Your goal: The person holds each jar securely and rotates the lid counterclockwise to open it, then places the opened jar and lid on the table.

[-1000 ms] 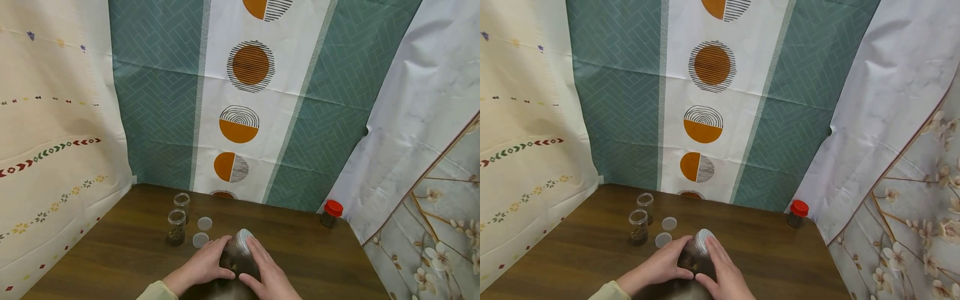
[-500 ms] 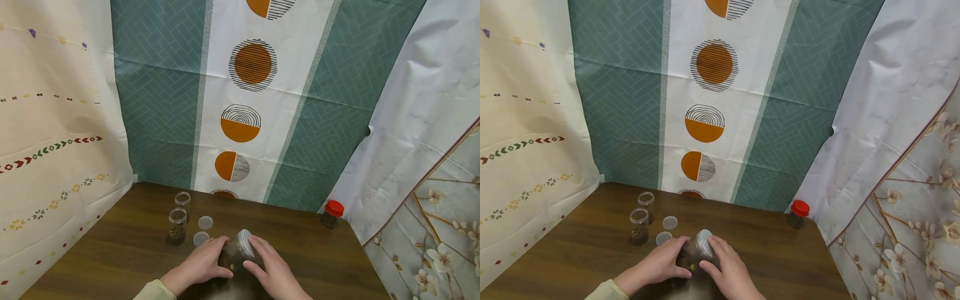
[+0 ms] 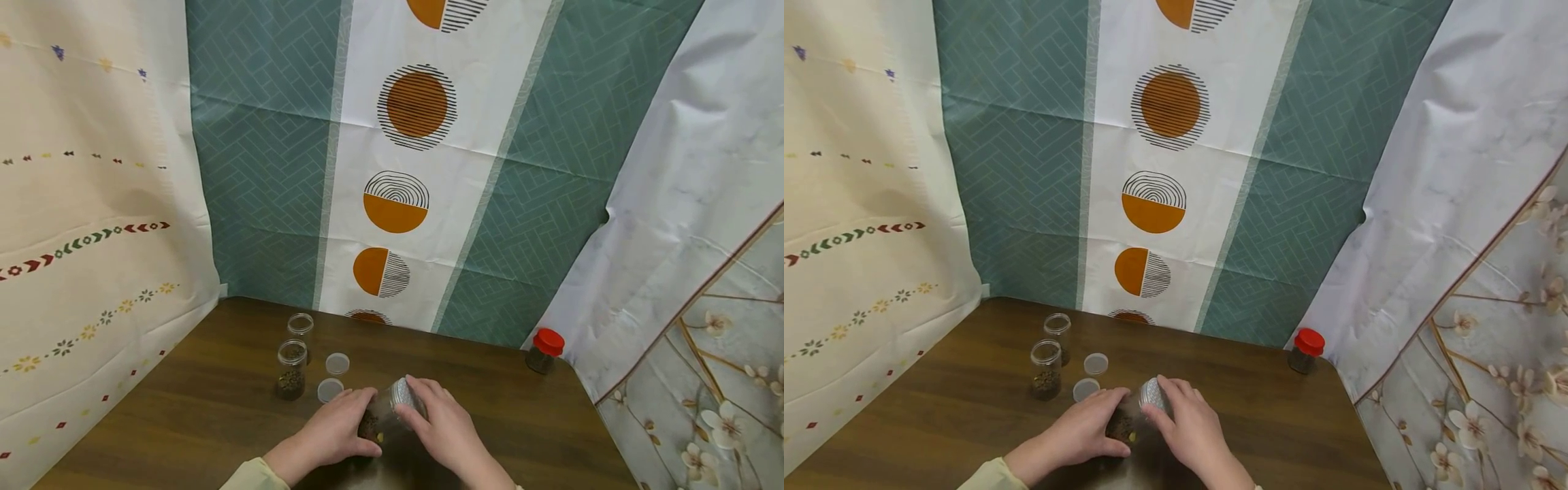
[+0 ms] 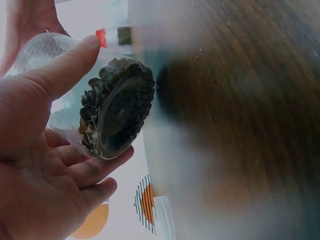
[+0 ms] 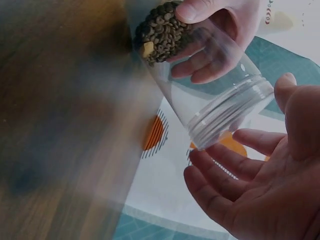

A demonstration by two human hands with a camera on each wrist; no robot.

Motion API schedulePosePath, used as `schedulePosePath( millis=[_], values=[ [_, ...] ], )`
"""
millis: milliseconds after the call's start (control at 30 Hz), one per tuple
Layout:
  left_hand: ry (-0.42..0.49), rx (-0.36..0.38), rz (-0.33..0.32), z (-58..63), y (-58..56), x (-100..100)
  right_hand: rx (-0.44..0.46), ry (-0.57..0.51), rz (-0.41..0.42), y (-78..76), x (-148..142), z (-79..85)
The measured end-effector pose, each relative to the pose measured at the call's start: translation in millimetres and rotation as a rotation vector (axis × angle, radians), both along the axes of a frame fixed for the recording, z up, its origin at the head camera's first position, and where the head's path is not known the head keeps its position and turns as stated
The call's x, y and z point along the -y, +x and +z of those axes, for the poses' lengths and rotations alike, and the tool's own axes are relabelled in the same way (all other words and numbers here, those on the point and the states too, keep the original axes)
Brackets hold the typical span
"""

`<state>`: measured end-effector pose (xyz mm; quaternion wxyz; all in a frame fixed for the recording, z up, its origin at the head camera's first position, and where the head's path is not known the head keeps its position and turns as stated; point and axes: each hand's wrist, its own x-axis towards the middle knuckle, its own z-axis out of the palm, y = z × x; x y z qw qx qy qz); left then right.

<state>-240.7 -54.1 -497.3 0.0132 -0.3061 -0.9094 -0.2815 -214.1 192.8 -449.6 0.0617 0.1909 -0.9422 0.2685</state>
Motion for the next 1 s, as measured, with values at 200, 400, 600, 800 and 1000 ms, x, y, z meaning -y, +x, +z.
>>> schedulePosePath(
  millis=[200,400,600,800,1000],
  values=[
    [-0.024,-0.017,0.0,1.5,0.8,-1.1,0.02,0.011,-0.007,-2.8,1.2,3.6],
    [-0.031,-0.015,-0.006,3.0,1.3,-0.7,0.028,0.007,-0.006,-3.4,1.7,2.7],
    [-0.033,-0.022,-0.008,3.3,1.0,-0.9,0.041,-0.001,0.005,-3.6,1.0,1.5],
    [-0.034,-0.036,-0.006,2.3,0.8,-1.4,0.042,-0.014,0.024,-3.6,-0.4,0.5],
    [-0.039,-0.039,-0.004,1.9,-0.3,-2.6,0.036,-0.025,0.043,-2.4,-3.1,0.6]
  ],
)
